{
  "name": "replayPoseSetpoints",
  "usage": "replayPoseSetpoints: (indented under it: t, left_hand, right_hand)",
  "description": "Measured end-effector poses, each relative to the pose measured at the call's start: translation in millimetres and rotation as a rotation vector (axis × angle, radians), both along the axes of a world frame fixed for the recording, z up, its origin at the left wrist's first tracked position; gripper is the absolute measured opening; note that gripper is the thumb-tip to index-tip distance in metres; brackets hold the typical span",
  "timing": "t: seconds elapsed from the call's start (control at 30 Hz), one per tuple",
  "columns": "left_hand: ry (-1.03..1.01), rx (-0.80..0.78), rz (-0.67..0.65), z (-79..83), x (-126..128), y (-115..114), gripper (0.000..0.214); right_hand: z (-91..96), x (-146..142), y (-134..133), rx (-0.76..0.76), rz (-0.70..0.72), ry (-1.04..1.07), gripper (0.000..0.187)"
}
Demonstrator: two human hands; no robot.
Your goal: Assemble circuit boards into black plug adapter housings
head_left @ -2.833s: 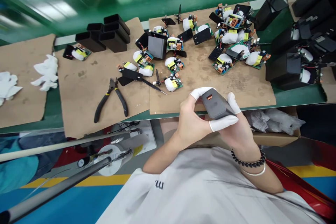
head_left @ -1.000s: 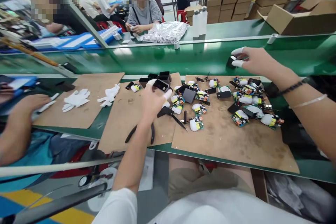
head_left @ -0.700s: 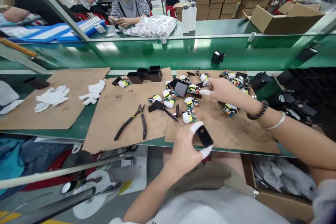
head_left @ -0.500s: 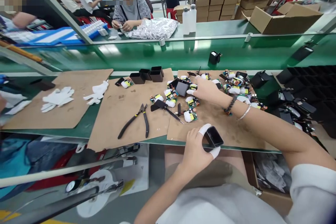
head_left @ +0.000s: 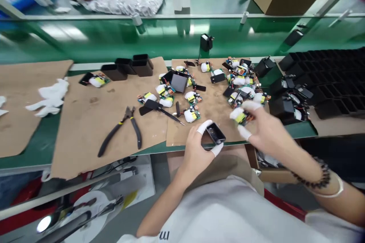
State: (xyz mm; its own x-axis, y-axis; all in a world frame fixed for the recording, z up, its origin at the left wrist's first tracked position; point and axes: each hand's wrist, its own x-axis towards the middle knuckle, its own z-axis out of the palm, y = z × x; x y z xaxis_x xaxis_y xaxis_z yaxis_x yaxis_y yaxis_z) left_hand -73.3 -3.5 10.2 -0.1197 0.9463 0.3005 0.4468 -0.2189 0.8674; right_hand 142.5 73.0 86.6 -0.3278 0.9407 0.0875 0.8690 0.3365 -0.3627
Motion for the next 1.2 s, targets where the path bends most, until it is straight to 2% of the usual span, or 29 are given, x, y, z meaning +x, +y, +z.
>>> replayPoseSetpoints:
  t: [0.1, 0.17, 0.23, 0.33, 0.4, 0.47, 0.53, 0.6, 0.67, 0.73, 0.83, 0.93, 1.0, 1.2]
  left_hand:
    - [0.085, -0.051, -0.04, 1.4, -2, 7, 0.067]
    - [0.131, -0.103, -0.081, 3.6, -3, 12, 0.071]
    - [0.143, -0.135, -0.127, 6.3, -5, 16, 0.072]
    - [0.135, -0.136, -0.173, 9.3, -6, 18, 0.069]
    - [0.116, -0.121, -0.175, 10.2, -7, 17, 0.067]
    - [0.073, -0.115, -0.168, 11.5, -7, 16, 0.067]
    - [0.015, -0.123, -0.171, 15.0, -7, 13, 0.067]
    - [-0.036, -0.147, -0.183, 21.4, -6, 11, 0.066]
    - [-0.057, -0.165, -0.198, 30.1, -5, 8, 0.065]
    - [-0.048, -0.162, -0.211, 39.9, -4, 5, 0.064]
    - [0.003, -0.131, -0.224, 53.2, -2, 2, 0.062]
    - [0.068, -0.079, -0.236, 62.2, -1, 0, 0.061]
    - [0.119, -0.036, -0.232, 65.8, -1, -1, 0.061]
    - [0.209, 0.029, -0.228, 71.1, -1, -1, 0.06]
  right_hand:
    - [-35.1, 16, -36, 0.014, -0.038, -0.006, 0.06]
    - [-42.9, 18, -40, 0.01, -0.055, -0.009, 0.061]
    - [-37.1, 15, -32, -0.04, -0.042, -0.034, 0.054]
    - [-16.9, 11, -8, -0.188, -0.033, -0.131, 0.037]
    - [-7.2, 14, 11, -0.305, -0.05, -0.109, 0.03]
    - [-5.3, 20, 26, -0.511, -0.004, 0.122, 0.027]
    - [-9.9, 26, 33, -0.782, 0.075, 0.525, 0.026]
    - [-16.0, 27, 27, -0.941, 0.088, 0.938, 0.032]
    - [-18.5, 21, 10, -0.89, 0.039, 1.199, 0.041]
    - [-15.6, 11, -11, -0.709, 0.02, 1.28, 0.049]
    - [-6.0, -4, -35, -0.422, 0.096, 1.216, 0.053]
    - [-1.1, -12, -42, -0.259, 0.261, 1.132, 0.054]
    - [-2.1, -13, -42, -0.227, 0.31, 1.105, 0.056]
    - [-3.6, -17, -48, -0.252, 0.28, 1.194, 0.055]
